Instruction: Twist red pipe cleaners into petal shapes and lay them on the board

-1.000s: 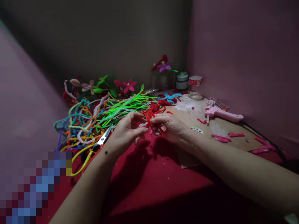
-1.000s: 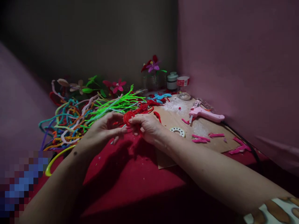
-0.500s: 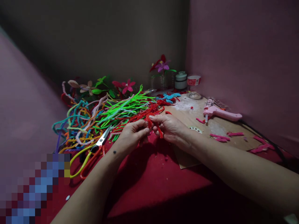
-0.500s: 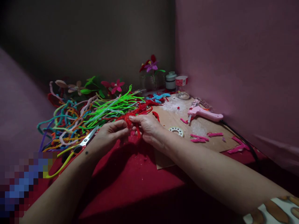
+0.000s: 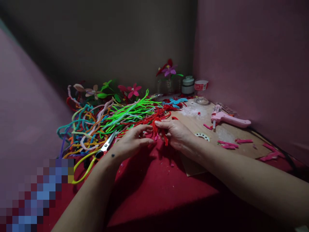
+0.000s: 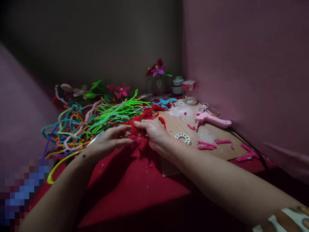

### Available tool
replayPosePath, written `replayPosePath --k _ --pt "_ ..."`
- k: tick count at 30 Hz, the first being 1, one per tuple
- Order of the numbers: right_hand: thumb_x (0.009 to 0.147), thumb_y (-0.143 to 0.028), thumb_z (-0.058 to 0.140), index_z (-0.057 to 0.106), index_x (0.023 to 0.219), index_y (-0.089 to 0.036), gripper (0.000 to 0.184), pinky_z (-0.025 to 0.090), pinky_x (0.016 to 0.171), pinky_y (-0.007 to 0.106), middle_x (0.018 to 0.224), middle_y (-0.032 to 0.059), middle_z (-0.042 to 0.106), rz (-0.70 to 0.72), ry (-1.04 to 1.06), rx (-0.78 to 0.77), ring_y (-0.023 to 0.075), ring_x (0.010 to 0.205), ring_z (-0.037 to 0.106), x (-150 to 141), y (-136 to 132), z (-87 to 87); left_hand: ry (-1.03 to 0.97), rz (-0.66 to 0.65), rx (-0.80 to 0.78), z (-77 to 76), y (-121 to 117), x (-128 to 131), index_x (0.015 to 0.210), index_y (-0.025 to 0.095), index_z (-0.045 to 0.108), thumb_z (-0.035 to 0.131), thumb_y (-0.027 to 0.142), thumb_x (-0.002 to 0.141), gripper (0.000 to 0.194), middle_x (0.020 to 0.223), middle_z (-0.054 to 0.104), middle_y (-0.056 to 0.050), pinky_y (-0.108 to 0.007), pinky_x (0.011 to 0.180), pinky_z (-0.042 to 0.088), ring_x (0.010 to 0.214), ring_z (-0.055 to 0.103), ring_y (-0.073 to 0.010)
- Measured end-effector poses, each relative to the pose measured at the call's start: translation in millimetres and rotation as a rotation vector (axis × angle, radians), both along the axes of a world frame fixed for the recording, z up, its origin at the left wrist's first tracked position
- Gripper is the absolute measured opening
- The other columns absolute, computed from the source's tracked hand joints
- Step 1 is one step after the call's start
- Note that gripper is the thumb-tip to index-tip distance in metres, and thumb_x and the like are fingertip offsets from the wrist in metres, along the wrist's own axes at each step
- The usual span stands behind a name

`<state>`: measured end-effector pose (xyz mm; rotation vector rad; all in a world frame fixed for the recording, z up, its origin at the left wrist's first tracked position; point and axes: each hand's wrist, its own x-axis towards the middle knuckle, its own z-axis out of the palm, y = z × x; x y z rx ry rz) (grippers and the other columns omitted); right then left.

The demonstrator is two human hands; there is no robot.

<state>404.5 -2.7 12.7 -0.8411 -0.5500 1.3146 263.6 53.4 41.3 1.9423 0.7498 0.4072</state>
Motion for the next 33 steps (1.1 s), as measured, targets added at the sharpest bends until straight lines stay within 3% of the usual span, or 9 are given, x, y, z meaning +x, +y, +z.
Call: replayPosePath --k 2,4,8,13,16,19,27,33 --pt "0.062 -0.016 0.065 0.052 0.053 -0.014 0.016 0.031 0.045 0.022 0.047 -0.0040 0.049 -0.004 0.000 0.040 0.0061 0.043 0.040 -0.6 -1.0 -0.4 -0.196 0.033 -0.152 -3.6 -3.9 4.1 0.096 0.017 0.058 0.067 0.021 0.064 0.033 0.082 0.060 -0.001 -0.020 0.052 0.040 0.062 0.052 -0.0090" --pt "0.060 -0.019 0.067 0.051 0.054 -0.015 0.017 0.033 0.045 0.023 0.046 -0.0042 0.049 0.009 -0.019 0.067 0.0069 0.042 0.042 -1.0 -2.4 -0.1 -0.352 0.045 -0.326 -8.7 -7.3 8.9 0.094 0.016 0.057 0.067 0.022 0.066 0.030 0.079 0.059 -0.001 -0.021 0.052 0.043 0.060 0.053 -0.0086" --pt "0.058 -0.023 0.069 0.053 0.060 -0.015 0.018 0.036 0.045 0.025 0.050 -0.0028 0.052 0.045 -0.043 0.067 0.0087 0.043 0.046 -1.0 -3.9 0.6 -0.425 0.033 -0.528 -15.8 -9.9 15.2 0.086 0.014 0.055 0.069 0.021 0.065 0.026 0.069 0.056 0.000 -0.020 0.045 0.044 0.057 0.055 -0.0102" --pt "0.059 -0.023 0.068 0.051 0.058 -0.014 0.019 0.032 0.045 0.022 0.050 -0.0031 0.051 -0.029 -0.020 0.046 0.0068 0.044 0.044 -0.2 0.5 -3.1 -0.332 0.055 -0.373 -15.7 -10.8 14.5 0.076 0.016 0.049 0.063 0.029 0.072 0.020 0.056 0.053 0.004 -0.017 0.034 0.036 0.040 0.048 -0.0071" --pt "0.057 -0.019 0.068 0.051 0.056 -0.014 0.018 0.032 0.046 0.021 0.051 -0.0034 0.052 -0.068 0.030 0.040 0.0063 0.046 0.045 -1.1 2.5 -5.4 -0.266 0.147 -0.289 -15.7 -15.0 15.8 0.070 0.017 0.046 0.059 0.035 0.075 0.023 0.047 0.044 0.008 -0.013 0.030 0.023 0.031 0.034 -0.0025" --pt "0.056 -0.017 0.069 0.051 0.055 -0.014 0.018 0.033 0.046 0.020 0.051 -0.0039 0.052 -0.074 0.083 0.077 0.0059 0.046 0.045 -2.7 1.6 -5.0 -0.249 0.203 -0.259 -16.0 -19.5 18.9 0.067 0.017 0.045 0.057 0.038 0.075 0.026 0.044 0.035 0.010 -0.013 0.031 0.019 0.032 0.026 -0.0010" --pt "0.060 -0.025 0.069 0.053 0.057 -0.013 0.020 0.025 0.040 0.021 0.047 -0.0044 0.048 -0.025 -0.077 0.096 0.0047 0.041 0.039 1.8 1.3 -3.6 -0.238 0.227 -0.195 -11.8 -19.3 17.6 0.069 0.016 0.046 0.052 0.035 0.078 0.022 0.049 0.047 0.006 -0.014 0.030 0.023 0.032 0.035 -0.0030" --pt "0.060 -0.014 0.065 0.048 0.055 -0.014 0.017 0.015 0.033 0.019 0.042 -0.0058 0.044 0.147 -0.256 -0.044 0.0024 0.033 0.030 5.4 -4.1 4.3 -0.303 0.263 -0.162 -9.5 -9.4 10.3 0.076 0.017 0.048 0.054 0.029 0.075 0.014 0.056 0.055 0.004 -0.016 0.032 0.034 0.037 0.046 -0.0060"
